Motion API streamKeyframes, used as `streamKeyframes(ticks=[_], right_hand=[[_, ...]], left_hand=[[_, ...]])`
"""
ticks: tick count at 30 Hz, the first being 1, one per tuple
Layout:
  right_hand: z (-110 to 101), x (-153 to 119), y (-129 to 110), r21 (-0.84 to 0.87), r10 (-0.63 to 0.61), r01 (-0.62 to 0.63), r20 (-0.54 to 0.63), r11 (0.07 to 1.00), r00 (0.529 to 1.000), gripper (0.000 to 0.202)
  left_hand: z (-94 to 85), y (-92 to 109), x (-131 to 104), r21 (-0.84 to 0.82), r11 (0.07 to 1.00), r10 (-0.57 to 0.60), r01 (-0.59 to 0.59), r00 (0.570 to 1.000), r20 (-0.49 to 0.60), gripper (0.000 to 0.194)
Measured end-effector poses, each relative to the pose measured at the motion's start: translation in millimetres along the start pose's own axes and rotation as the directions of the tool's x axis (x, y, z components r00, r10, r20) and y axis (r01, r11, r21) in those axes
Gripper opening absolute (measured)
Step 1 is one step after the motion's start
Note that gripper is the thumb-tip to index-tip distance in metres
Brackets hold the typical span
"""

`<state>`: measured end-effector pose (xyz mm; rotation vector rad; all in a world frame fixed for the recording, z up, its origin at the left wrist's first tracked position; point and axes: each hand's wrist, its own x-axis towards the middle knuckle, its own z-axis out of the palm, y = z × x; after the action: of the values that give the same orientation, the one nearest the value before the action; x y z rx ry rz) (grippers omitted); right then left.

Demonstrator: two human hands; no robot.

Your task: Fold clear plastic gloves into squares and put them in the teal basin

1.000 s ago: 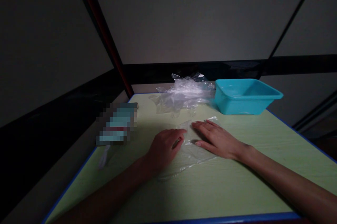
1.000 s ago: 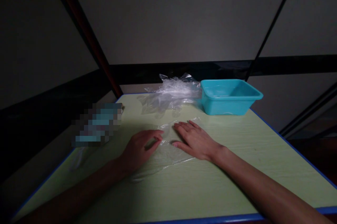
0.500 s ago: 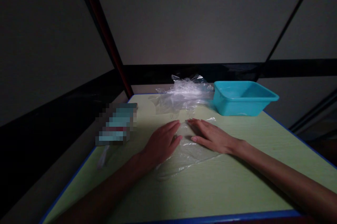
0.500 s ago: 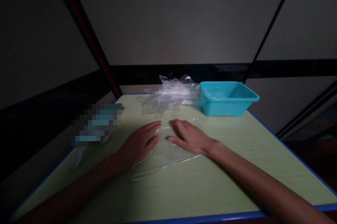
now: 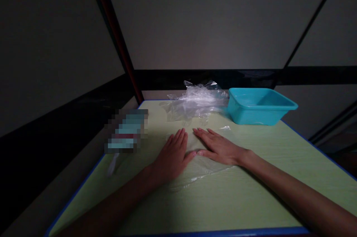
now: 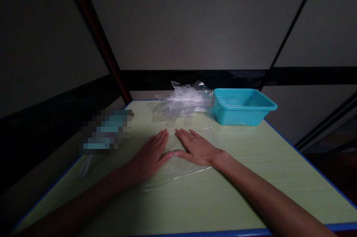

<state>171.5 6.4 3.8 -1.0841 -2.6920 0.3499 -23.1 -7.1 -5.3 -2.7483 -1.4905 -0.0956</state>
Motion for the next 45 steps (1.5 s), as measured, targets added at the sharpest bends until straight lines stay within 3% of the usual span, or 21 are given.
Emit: streamKeyframes(ticks=[5,10,13,17,28,32,38,45], right_hand=[[-2.3,0.8,0.0,-0.036,-0.004,0.004,-0.006,0.999,1.0,0.071],[-1.8,1.2,1.4,-0.042,-0.014,0.014,-0.007,0.999,1.0,0.071],[-1.4,1.2,2.2,-0.022,-0.016,0.016,0.003,1.0,1.0,0.071],[-2.6,1.0,3.8,-0.005,-0.012,0.012,-0.004,1.0,1.0,0.069],[-5.5,-5.3,18.7,-0.027,0.009,-0.011,-0.048,1.0,0.999,0.067],[-12.2,-9.8,16.0,-0.065,-0.063,0.061,-0.033,0.996,0.997,0.066],[-20.3,-14.5,9.4,-0.071,-0.159,0.163,0.051,0.984,0.986,0.062],[-15.7,-15.7,16.7,-0.126,-0.079,0.082,0.026,0.989,0.997,0.065]], left_hand=[[-5.8,-0.3,-1.4,0.004,1.0,0.02,-0.02,1.0,0.001,0.062],[-9.3,-2.4,-4.3,-0.03,0.987,0.157,-0.158,0.987,-0.033,0.057],[-7.9,-2.0,-5.1,-0.029,0.98,0.197,-0.197,0.98,0.002,0.059],[-6.1,-1.1,-5.5,-0.028,0.977,0.211,-0.209,0.976,0.058,0.064],[-11.0,0.2,-7.8,-0.065,0.979,0.195,-0.192,0.98,0.045,0.066],[-14.9,0.0,-7.3,-0.043,0.983,0.182,-0.181,0.983,0.026,0.071],[-15.3,-0.1,-8.5,-0.054,0.958,0.285,-0.283,0.957,0.058,0.07],[-12.9,1.6,-10.9,-0.069,0.95,0.308,-0.305,0.95,0.055,0.068]])
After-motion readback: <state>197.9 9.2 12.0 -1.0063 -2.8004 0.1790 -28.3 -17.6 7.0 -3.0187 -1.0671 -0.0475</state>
